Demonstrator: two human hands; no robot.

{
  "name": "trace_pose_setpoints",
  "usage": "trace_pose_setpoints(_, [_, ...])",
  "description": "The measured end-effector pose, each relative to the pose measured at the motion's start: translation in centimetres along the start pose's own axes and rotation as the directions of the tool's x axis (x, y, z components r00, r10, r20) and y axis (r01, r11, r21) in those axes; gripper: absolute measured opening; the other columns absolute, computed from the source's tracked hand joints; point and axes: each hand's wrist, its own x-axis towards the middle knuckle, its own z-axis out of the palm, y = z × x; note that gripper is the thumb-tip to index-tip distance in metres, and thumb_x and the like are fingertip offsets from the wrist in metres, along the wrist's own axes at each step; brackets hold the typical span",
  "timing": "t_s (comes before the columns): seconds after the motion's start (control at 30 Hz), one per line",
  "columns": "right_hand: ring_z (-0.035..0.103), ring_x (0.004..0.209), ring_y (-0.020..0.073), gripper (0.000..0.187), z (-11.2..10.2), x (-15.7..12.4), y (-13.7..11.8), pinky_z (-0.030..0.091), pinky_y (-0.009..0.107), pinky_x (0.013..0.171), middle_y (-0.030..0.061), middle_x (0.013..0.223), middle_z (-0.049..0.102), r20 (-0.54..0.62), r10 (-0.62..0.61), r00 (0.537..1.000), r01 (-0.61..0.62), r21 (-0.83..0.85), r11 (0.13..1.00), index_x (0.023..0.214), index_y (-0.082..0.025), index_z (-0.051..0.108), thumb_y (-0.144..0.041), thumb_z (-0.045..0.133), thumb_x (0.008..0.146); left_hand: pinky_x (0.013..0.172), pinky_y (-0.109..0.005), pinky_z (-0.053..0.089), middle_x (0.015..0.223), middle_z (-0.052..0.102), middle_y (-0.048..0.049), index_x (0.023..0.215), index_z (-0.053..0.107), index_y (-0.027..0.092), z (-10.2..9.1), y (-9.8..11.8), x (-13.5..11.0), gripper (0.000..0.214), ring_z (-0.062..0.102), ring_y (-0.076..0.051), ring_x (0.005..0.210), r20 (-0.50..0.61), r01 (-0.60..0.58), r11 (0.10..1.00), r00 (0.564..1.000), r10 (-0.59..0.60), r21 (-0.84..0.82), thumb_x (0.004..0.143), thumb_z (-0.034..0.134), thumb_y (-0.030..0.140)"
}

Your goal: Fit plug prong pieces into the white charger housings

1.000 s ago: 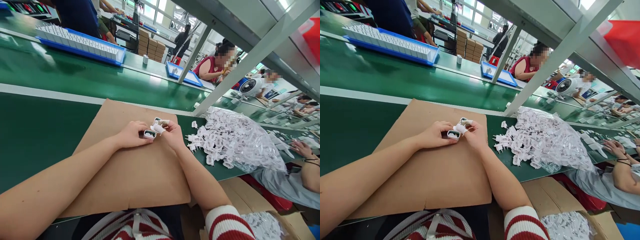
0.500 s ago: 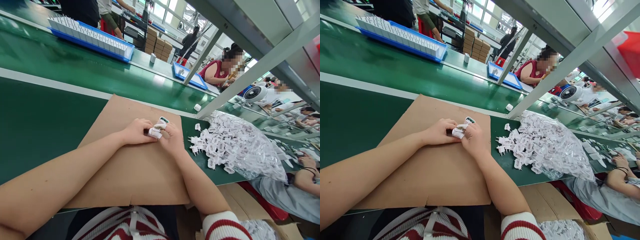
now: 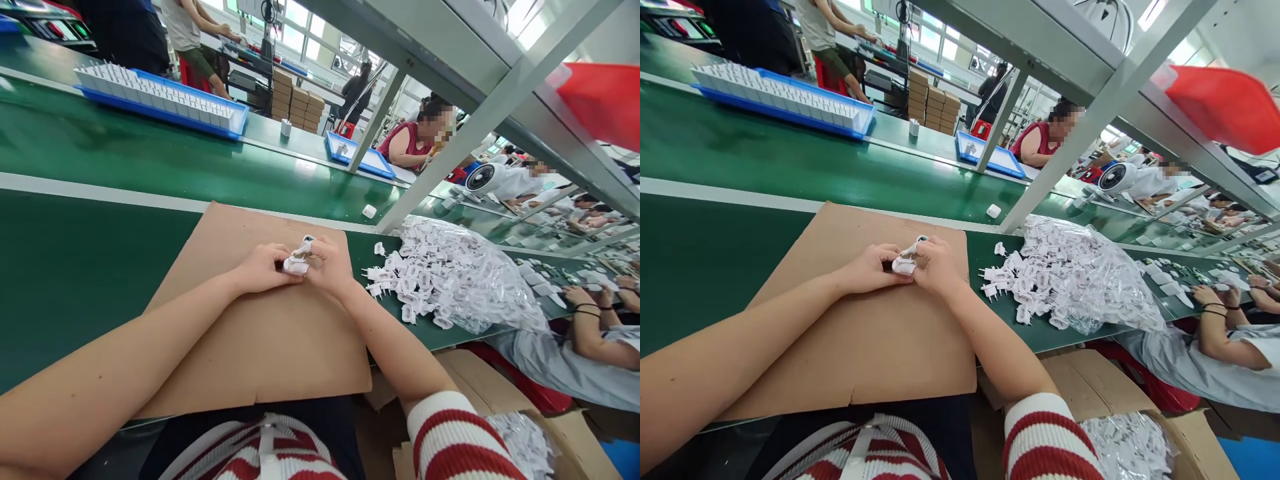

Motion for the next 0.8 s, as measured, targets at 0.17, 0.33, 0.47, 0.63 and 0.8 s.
trace_pose_setpoints(0.17, [0.053, 0.081, 0.0205, 0.019, 0.3, -0.2, -0.7, 0.042, 0.034, 0.078, -0.0006, 0.073, 0.059, -0.012, 0.076, 0.997, -0.076, -0.092, 0.993, 0.07, -0.024, 0.052, -0.007, 0.059, 0.065, 0.075, -0.03, 0.048, 0.094, 0.067, -0.0017, 0.082, 0.072, 0.022, 0.2, 0.4, -0.2, 0.031, 0.063, -0.02, 0.086, -0.017, 0.004, 1.0, 1.0, -0.004, -0.008, 0.078, 0.072, 0.053])
trace_pose_setpoints(0.33, [0.052, 0.074, 0.0191, 0.019, 0.9, -0.5, -0.7, 0.04, 0.03, 0.067, -0.0014, 0.068, 0.051, -0.067, 0.097, 0.993, -0.097, 0.007, 0.995, 0.066, -0.024, 0.05, -0.006, 0.057, 0.065, 0.07, -0.028, 0.047, 0.085, 0.062, -0.0011, 0.07, 0.062, 0.019, 0.2, 0.5, -0.4, 0.034, 0.06, -0.018, 0.078, -0.024, 0.02, 1.0, 1.0, -0.019, 0.004, 0.078, 0.072, 0.051])
trace_pose_setpoints(0.47, [0.055, 0.078, 0.019, 0.012, 1.4, -0.7, -0.6, 0.044, 0.03, 0.071, -0.0007, 0.07, 0.056, -0.071, 0.179, 0.981, -0.173, 0.083, 0.981, 0.07, -0.023, 0.061, -0.011, 0.062, 0.071, 0.076, -0.028, 0.048, 0.091, 0.064, -0.0022, 0.078, 0.066, 0.02, 0.2, 0.8, -0.5, 0.033, 0.062, -0.019, 0.084, -0.03, 0.01, 1.0, 1.0, -0.009, 0.021, 0.079, 0.071, 0.052])
trace_pose_setpoints(0.63, [0.063, 0.095, 0.0183, 0.028, -0.1, -0.3, 2.1, 0.051, 0.031, 0.087, 0.002, 0.1, 0.071, -0.076, 0.29, 0.954, -0.246, 0.356, 0.902, 0.109, -0.026, 0.073, -0.027, 0.067, 0.082, 0.078, -0.03, 0.051, 0.099, 0.07, -0.0023, 0.097, 0.069, 0.022, -0.4, 2.0, 0.1, 0.04, 0.066, -0.024, 0.091, 0.002, 0.163, 0.986, 0.987, -0.163, 0.028, 0.076, 0.072, 0.056])
trace_pose_setpoints(0.8, [0.06, 0.114, 0.027, 0.045, -5.4, -0.7, 7.6, 0.046, 0.043, 0.101, 0.0133, 0.132, 0.063, -0.409, 0.556, 0.724, -0.554, 0.135, 0.821, 0.136, -0.019, 0.059, -0.032, 0.053, 0.093, 0.075, -0.034, 0.053, 0.09, 0.073, -0.0033, 0.088, 0.071, 0.023, -5.0, 3.0, 2.6, 0.038, 0.068, -0.028, 0.088, 0.369, 0.271, 0.951, 0.877, -0.308, 0.151, 0.065, 0.081, 0.052])
